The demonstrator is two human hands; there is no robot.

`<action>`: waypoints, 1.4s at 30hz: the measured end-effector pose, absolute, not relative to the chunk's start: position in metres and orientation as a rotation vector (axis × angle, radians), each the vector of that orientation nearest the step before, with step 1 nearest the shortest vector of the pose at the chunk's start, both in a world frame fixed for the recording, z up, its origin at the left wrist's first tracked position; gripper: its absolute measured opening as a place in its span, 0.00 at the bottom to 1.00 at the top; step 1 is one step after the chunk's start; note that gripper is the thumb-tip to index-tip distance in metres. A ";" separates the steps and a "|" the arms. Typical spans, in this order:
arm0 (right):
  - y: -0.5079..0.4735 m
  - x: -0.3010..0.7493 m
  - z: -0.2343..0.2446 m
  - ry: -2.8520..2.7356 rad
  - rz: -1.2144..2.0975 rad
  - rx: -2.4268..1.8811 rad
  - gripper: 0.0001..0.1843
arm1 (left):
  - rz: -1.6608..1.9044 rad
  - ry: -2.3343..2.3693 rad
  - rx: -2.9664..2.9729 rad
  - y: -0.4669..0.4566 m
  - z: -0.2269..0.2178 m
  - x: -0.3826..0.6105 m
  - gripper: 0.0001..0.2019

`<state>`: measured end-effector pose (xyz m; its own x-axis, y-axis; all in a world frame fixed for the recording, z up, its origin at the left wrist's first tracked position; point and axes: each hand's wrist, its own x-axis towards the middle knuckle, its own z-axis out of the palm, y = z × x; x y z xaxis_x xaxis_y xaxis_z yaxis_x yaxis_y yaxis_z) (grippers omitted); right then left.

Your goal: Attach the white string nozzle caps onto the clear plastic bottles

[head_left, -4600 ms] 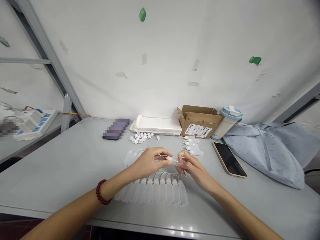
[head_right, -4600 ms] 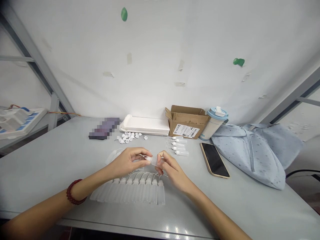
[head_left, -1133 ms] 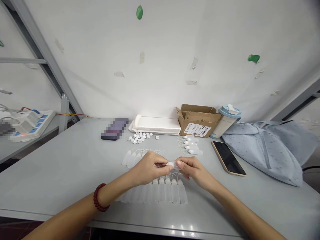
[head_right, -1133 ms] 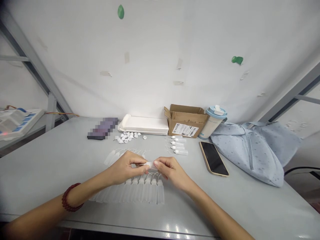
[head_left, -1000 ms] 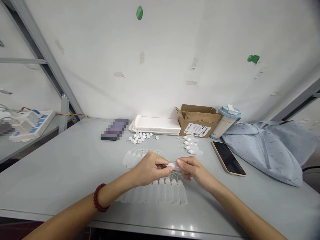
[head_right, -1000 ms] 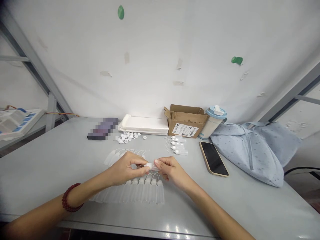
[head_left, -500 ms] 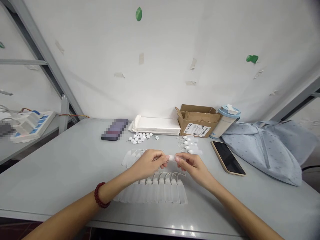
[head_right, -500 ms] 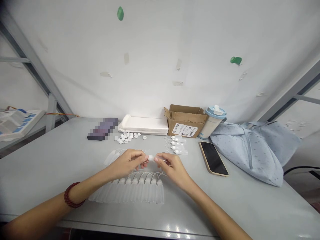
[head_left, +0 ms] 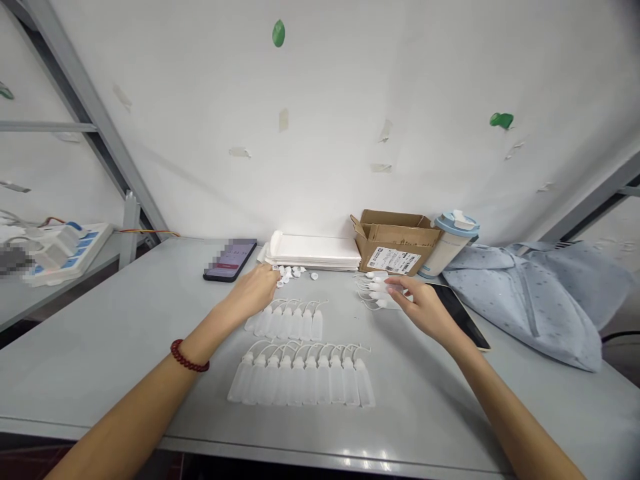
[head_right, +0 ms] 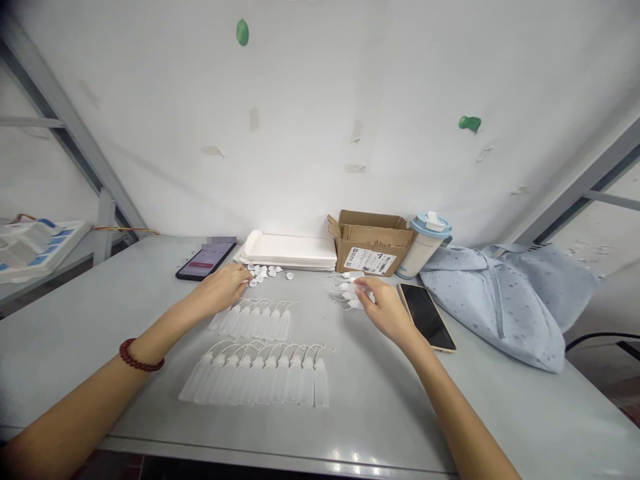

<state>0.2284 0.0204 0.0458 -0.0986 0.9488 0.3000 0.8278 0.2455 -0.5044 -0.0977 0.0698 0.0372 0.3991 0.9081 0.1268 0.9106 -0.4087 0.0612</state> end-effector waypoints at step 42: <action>-0.016 0.157 0.019 -2.559 0.509 -1.129 0.20 | -0.923 -1.694 -2.755 0.039 0.035 -0.059 0.08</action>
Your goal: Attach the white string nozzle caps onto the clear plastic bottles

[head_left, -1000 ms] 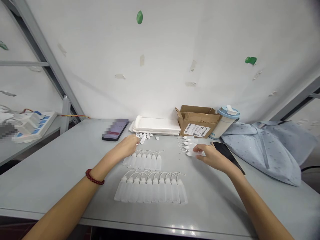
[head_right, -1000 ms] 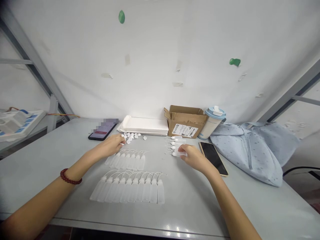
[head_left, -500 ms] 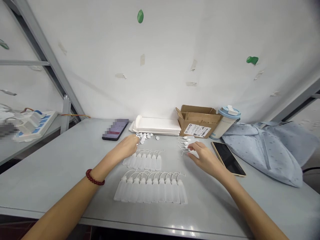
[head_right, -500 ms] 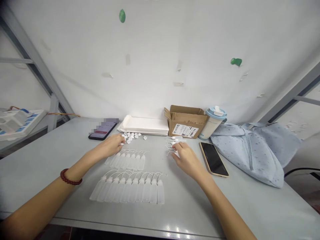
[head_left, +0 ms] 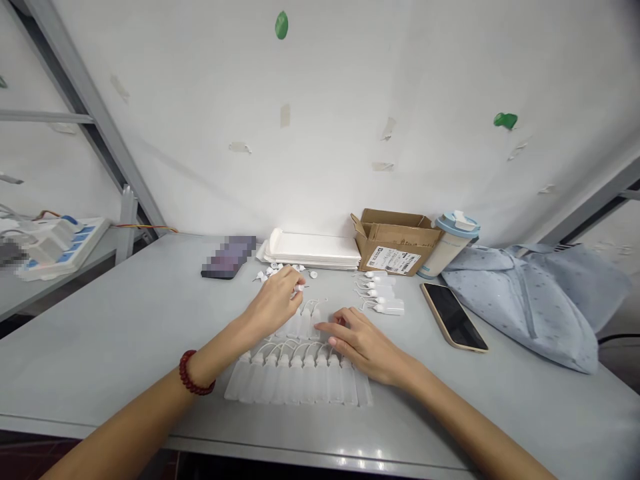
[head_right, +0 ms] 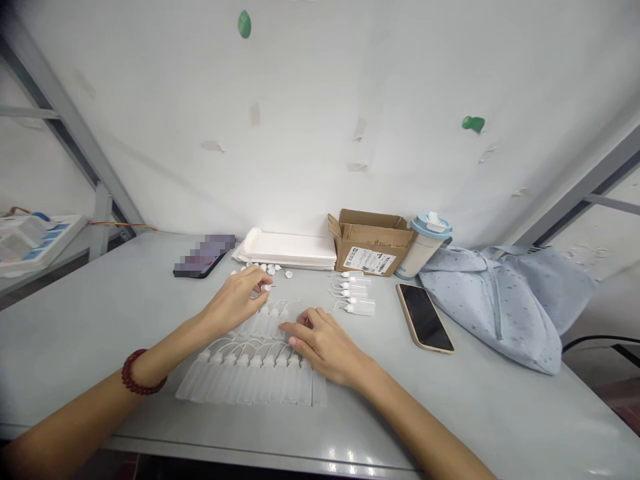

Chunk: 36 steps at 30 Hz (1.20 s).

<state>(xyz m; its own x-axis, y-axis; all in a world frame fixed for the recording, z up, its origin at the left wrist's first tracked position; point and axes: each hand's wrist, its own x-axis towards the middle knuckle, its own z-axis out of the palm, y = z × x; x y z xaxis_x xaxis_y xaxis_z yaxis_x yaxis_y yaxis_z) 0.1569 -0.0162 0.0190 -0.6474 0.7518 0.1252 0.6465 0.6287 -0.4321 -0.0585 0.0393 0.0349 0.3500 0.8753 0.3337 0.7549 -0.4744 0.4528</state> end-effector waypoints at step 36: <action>-0.023 0.163 0.030 -2.301 0.527 -0.977 0.06 | 0.829 0.954 1.357 0.028 0.043 -0.045 0.11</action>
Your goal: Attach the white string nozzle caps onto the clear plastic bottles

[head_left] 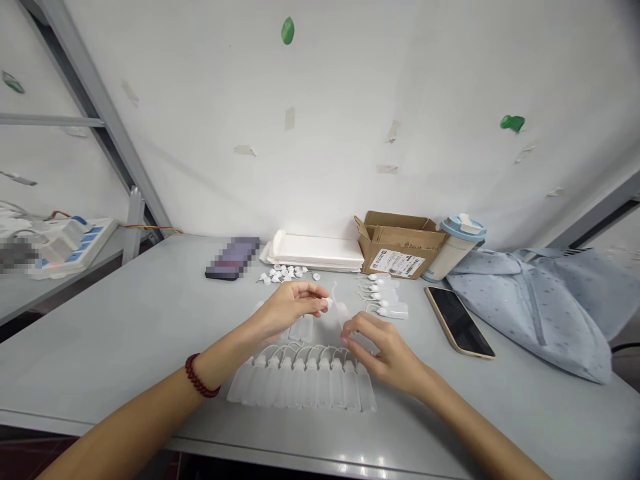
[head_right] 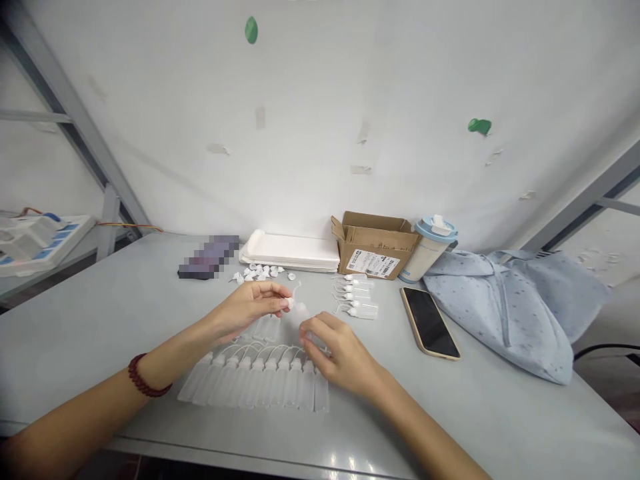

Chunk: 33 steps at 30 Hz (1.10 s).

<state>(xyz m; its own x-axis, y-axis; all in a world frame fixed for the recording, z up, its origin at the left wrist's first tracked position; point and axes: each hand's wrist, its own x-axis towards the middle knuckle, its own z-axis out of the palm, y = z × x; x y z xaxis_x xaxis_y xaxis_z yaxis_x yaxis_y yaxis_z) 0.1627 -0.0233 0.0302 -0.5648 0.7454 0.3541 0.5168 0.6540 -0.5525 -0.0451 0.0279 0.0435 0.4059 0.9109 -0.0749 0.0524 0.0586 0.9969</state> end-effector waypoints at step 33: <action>-0.019 0.164 0.030 -1.319 1.800 -0.814 0.06 | 0.766 0.801 1.523 0.018 0.046 -0.040 0.06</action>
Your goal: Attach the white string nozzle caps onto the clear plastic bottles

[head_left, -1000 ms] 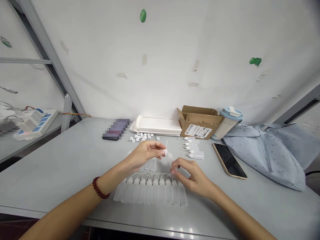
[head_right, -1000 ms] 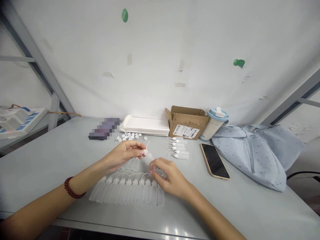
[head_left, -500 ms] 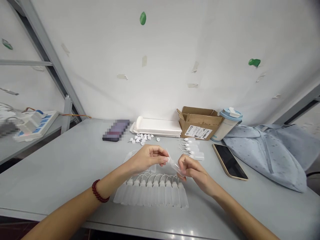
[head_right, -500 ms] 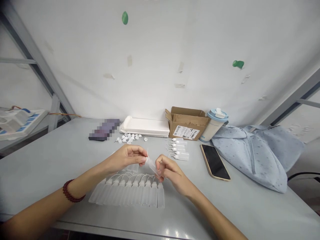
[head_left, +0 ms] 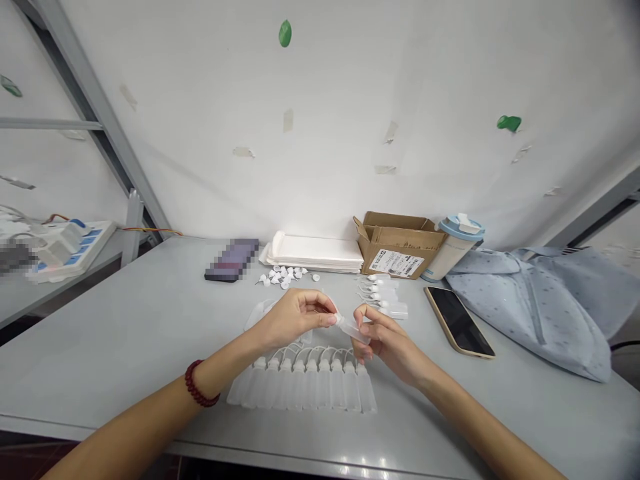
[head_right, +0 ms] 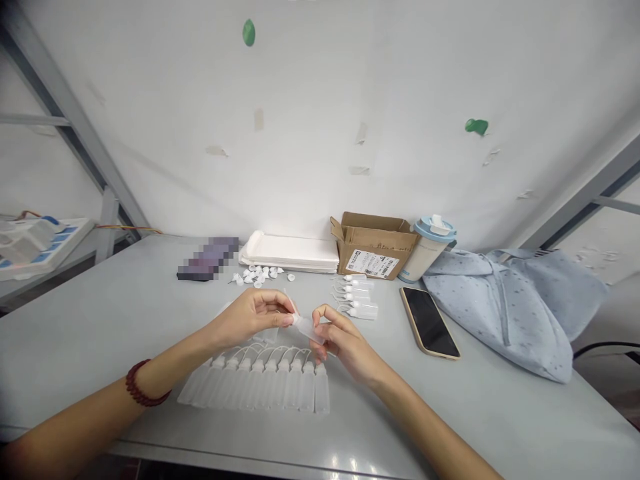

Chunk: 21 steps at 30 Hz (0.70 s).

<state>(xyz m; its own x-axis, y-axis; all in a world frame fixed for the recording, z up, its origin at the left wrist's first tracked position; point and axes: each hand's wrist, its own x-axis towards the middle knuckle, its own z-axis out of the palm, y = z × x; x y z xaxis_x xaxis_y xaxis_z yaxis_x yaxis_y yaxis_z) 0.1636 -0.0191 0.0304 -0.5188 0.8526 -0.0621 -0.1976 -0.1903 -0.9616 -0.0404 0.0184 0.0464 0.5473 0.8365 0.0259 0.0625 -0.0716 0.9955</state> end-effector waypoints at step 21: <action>-0.019 0.161 0.032 -1.208 1.889 -0.802 0.05 | 0.543 0.836 1.584 0.016 0.043 -0.039 0.17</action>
